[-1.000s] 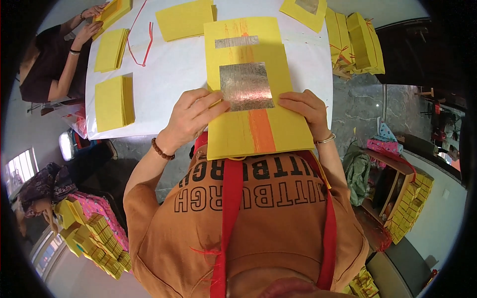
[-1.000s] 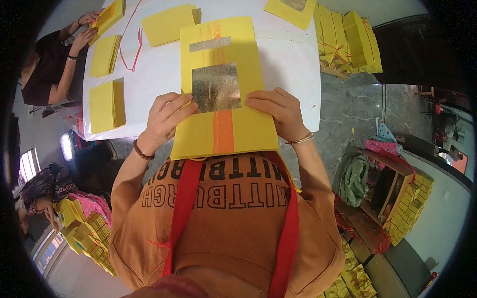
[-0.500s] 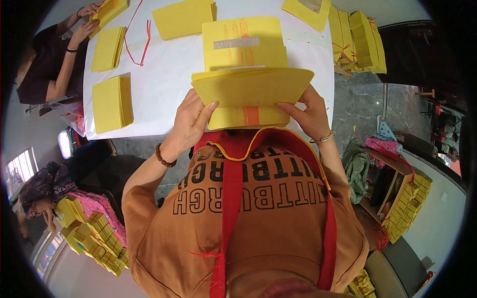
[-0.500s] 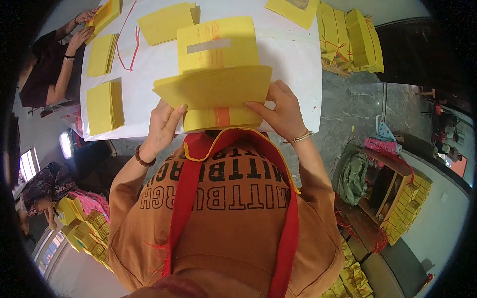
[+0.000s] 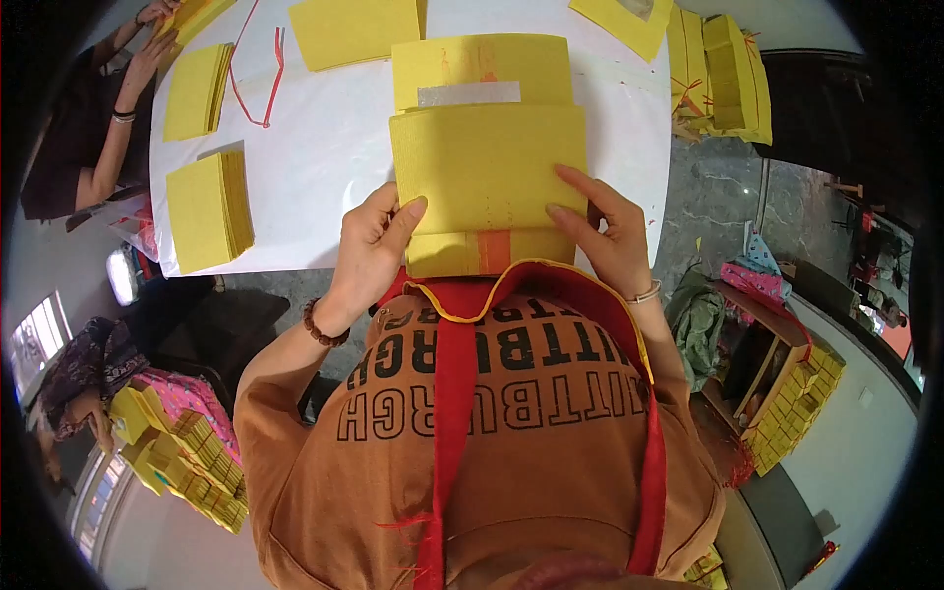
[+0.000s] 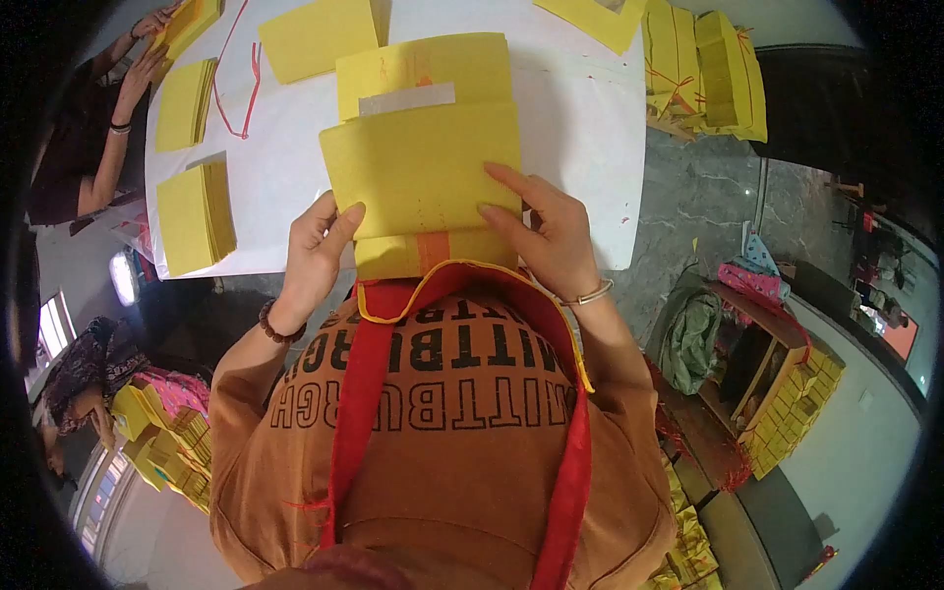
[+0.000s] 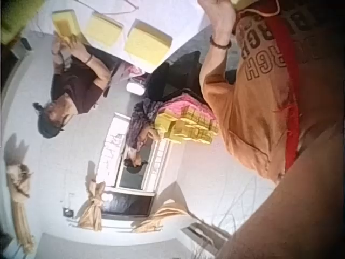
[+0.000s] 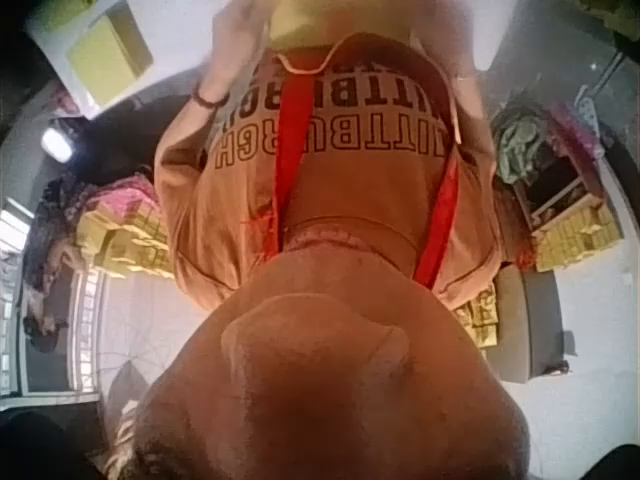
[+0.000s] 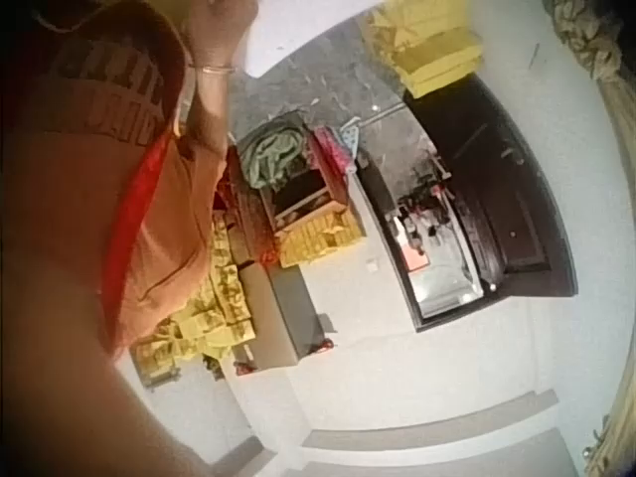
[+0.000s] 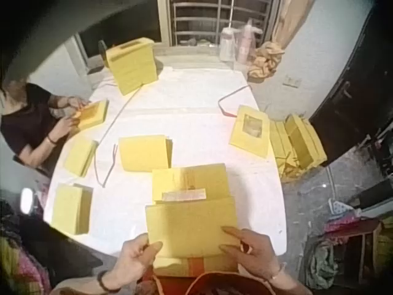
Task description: Folding and stacking sheets of yellow joss paper with silver foil centers.
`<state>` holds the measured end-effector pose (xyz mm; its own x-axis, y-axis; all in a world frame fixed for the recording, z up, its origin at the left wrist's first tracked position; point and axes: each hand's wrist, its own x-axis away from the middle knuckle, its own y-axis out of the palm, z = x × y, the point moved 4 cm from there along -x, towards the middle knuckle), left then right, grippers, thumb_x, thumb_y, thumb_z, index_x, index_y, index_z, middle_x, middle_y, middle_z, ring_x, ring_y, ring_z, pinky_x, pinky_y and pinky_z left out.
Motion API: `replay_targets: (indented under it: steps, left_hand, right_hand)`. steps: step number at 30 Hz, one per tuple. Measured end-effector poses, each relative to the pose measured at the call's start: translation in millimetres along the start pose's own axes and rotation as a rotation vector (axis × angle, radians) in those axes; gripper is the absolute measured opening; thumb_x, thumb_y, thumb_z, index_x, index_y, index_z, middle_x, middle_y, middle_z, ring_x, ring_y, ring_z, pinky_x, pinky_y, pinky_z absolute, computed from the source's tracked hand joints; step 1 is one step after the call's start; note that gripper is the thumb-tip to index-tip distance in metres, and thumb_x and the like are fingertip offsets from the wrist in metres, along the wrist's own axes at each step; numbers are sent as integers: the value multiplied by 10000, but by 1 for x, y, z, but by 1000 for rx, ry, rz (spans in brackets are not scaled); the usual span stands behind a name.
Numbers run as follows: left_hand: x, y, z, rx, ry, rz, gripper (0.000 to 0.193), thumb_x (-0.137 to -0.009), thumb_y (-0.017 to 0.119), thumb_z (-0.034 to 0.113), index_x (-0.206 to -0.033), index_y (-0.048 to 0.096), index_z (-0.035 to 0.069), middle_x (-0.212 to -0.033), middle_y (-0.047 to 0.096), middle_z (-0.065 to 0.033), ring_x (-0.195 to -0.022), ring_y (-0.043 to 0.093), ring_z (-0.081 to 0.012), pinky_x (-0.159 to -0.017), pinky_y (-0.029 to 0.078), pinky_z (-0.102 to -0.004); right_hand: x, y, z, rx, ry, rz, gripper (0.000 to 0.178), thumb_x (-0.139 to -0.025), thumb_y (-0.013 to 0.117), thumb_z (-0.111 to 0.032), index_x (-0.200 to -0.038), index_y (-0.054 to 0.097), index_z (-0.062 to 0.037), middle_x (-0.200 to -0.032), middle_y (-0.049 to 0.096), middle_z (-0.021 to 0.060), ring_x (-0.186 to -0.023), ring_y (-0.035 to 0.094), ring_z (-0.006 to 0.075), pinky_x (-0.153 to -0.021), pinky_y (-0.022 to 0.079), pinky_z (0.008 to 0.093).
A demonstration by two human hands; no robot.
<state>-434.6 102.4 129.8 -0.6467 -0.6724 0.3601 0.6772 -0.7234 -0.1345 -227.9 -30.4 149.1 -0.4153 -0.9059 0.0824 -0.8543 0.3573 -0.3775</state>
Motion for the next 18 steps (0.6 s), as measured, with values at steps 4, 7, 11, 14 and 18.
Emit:
replay_targets:
  steps: [4, 7, 11, 14, 18]
  left_hand:
    - [-2, -4, -5, -27, -92, -40, 180, -941, 479, 141, -992, 533, -23, -857, 552, -1, -782, 470, -50, -720, 386, -211]
    - [-1, -6, -5, 7, -145, -55, 147, -941, 478, 137, -958, 512, -5, -838, 533, 5, -762, 458, -45, -708, 376, -202]
    - [-7, -7, -4, 35, -56, 28, 152, -918, 512, 130, -841, 518, 0, -627, 442, 32, -567, 354, -40, -500, 310, -211]
    - [-10, -8, -5, 39, -183, -60, 117, -934, 488, 119, -924, 515, 5, -813, 545, 11, -736, 460, -38, -693, 376, -194]
    - [-12, -4, 0, 255, -171, -49, 106, -913, 507, 64, -1002, 461, 30, -759, 573, -10, -691, 506, -44, -661, 386, -185]
  right_hand:
    - [0, 2, -2, 42, 55, -2, 380, -776, 675, -120, -1141, 590, -53, -697, 523, 49, -526, 390, 106, -474, 330, 235]
    - [1, 4, -7, 78, 39, 13, 368, -779, 669, -111, -1134, 591, -54, -669, 489, 54, -518, 388, 115, -471, 330, 239]
    - [-2, 6, -6, 88, 28, 61, 353, -789, 654, -101, -1134, 590, -62, -659, 472, 57, -516, 394, 122, -474, 334, 245]
    - [-5, 7, -6, 80, 79, 71, 341, -796, 643, -91, -1131, 590, -56, -660, 473, 59, -517, 399, 123, -477, 336, 247]
    - [-5, 9, -4, 71, 124, 63, 335, -800, 631, -75, -1131, 588, -51, -663, 474, 59, -518, 405, 119, -479, 341, 245]
